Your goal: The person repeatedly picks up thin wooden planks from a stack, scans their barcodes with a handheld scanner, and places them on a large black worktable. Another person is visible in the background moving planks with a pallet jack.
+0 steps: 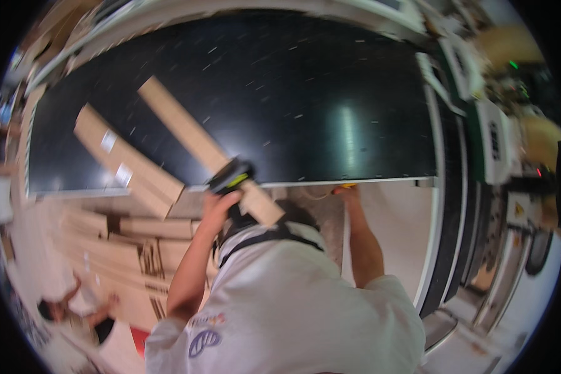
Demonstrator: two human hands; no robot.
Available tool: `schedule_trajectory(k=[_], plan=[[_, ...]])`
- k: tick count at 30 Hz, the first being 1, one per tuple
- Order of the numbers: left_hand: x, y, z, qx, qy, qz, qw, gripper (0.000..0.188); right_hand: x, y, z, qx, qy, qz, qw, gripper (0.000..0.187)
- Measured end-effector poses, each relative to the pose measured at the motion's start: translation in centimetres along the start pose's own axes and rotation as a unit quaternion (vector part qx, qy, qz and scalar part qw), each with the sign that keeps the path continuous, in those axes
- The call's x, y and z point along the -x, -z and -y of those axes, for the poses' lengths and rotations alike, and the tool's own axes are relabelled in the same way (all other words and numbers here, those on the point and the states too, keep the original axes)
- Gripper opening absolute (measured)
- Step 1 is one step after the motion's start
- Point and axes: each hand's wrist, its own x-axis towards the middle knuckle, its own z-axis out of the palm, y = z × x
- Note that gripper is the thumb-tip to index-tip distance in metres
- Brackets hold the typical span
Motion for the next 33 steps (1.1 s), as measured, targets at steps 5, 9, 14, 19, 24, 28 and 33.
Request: schedule_trajectory(k=[5,9,14,19,24,28,33], plan=[[-2.6,2.8,-3.0,-0.013,-0.079,-0.158,0.984,0.034,-0.6,-5.2,6.3,-0.111,-0.206,-0.020,0.972,0.018],[-7.8,2.9,-4.5,-0.072,-0.114,-0.218,0.967,0.024,1.0,1.0,1.5,-0.352,-0.146,-0.050,0.923,0.020],[-6.6,4.2,-3.9,-0.090,-0.126,-0.191,0.969,0.027,7.1,9.1,15.5,-0.335,-0.069,-0.285,0.896,0.043],[-7.0,3.4,-4.2,-0.078,-0.123,-0.169,0.975,0.026,11.2,13.8,23.8,-0.332,-0.055,-0.165,0.927,0.048],[-7.6,2.9,-4.1,-0.090,-0.140,-0.159,0.973,0.028,13.3,9.0,28.4,-0.068,-0.167,0.079,0.980,0.048],[-7.5,3.0,-4.1,-0.083,-0.139,-0.155,0.975,0.030,14.0,1.9,34.0,0.011,-0.169,0.272,0.947,0.044],[-7.4,3.3,-4.0,-0.096,-0.127,-0.148,0.976,0.026,14.5,-2.7,37.0,-0.004,-0.093,0.427,0.899,0.043]])
